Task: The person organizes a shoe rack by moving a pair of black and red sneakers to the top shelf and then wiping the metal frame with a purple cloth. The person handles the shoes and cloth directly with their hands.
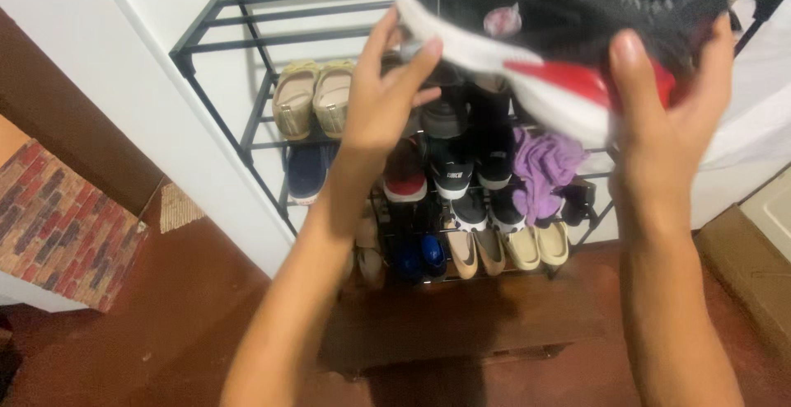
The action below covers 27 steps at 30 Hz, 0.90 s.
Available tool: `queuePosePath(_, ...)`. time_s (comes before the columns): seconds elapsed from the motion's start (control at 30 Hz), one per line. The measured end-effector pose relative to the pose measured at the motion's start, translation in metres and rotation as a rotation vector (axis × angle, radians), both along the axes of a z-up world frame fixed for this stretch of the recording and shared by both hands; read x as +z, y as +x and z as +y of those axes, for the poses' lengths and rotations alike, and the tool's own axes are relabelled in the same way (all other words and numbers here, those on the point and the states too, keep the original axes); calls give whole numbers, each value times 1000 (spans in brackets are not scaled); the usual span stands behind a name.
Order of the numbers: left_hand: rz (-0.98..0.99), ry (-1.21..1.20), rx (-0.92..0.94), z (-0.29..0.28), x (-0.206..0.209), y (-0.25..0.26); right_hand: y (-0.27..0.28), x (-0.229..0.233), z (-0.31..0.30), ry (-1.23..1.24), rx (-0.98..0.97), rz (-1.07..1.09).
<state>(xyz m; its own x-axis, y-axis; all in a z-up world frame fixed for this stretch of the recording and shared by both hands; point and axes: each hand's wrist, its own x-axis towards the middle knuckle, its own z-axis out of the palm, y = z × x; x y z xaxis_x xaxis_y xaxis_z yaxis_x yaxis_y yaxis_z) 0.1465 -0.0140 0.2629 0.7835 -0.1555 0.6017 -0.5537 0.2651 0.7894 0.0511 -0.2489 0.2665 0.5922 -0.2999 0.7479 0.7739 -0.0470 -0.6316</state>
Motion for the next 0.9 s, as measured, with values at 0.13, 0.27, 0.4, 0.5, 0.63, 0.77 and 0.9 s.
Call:
queuePosePath(0.13,-89,231,332,-8,17,32,29,19,3,-103,-188,-42)
queuePosePath(0.27,-312,395,599,-12,20,52,55,23,13,-297,-361,-267)
queuePosePath(0.4,-329,481,709,-19,25,68,73,24,27,-188,-347,-43)
queuePosePath(0.5,-394,518,767,-22,29,76,93,30,37,-223,-372,-30)
queuePosePath(0.63,-364,578,785,-26,36,82,120,25,50,-365,-681,-203)
queuePosePath(0.77,-382,640,829,-29,36,82,148,23,57,-420,-757,-221)
queuePosePath(0.9,-389,689,840,-31,41,86,167,24,66,-409,-804,-193)
